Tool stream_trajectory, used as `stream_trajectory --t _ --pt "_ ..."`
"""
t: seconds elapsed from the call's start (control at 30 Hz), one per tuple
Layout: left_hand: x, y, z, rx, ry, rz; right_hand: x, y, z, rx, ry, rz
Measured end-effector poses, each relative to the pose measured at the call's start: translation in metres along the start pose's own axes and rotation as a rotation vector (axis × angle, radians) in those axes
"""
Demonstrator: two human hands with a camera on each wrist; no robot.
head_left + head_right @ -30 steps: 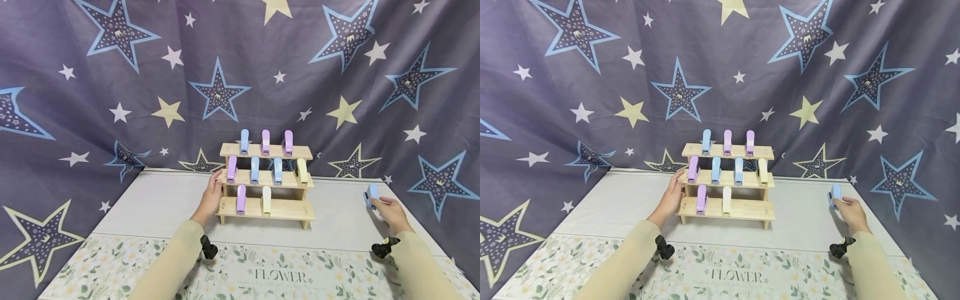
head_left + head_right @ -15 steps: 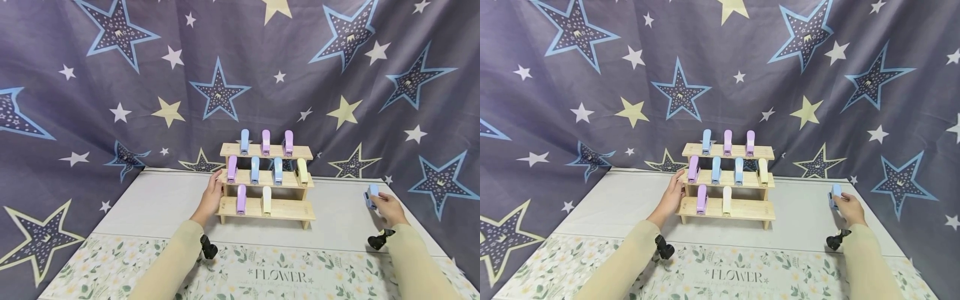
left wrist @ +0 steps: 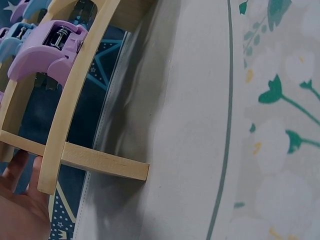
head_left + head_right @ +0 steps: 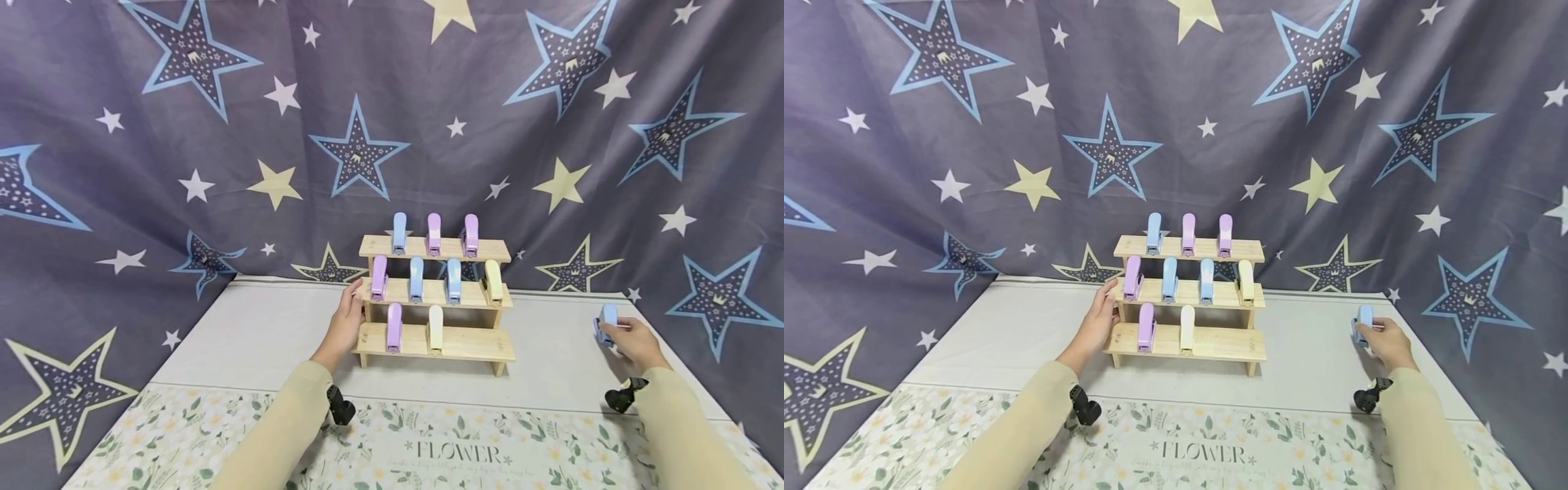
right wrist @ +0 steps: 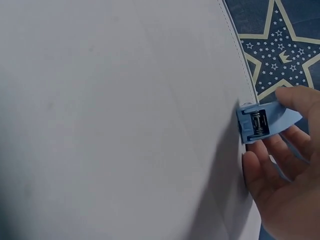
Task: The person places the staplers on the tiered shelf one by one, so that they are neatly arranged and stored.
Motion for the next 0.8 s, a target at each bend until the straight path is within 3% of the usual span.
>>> stream_trajectory --t 0.3,0.57,0.8 --pt "0.0 0.001 0.0 -0.001 0.0 -0.005 -0.006 -0.001 0.006 -0.13 -0.013 0.092" --pt "-0.001 0.002 0.001 0.002 0.003 -0.002 -0.01 -0.018 0.016 -0.215 0.036 0.192" --pt "-0.001 0.002 0.002 -0.007 -0.001 0.003 0.0 -0.042 0.034 -0.306 -0.089 0.107"
Point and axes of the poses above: each hand's wrist, its own z-axis away from the middle knuckle, its own x-axis out of the palm, y = z × x, the point moved 2 cm from there along -z, towards the middle knuckle, and after that the axes turned 4 degrees about x, right-handed, at the moved point
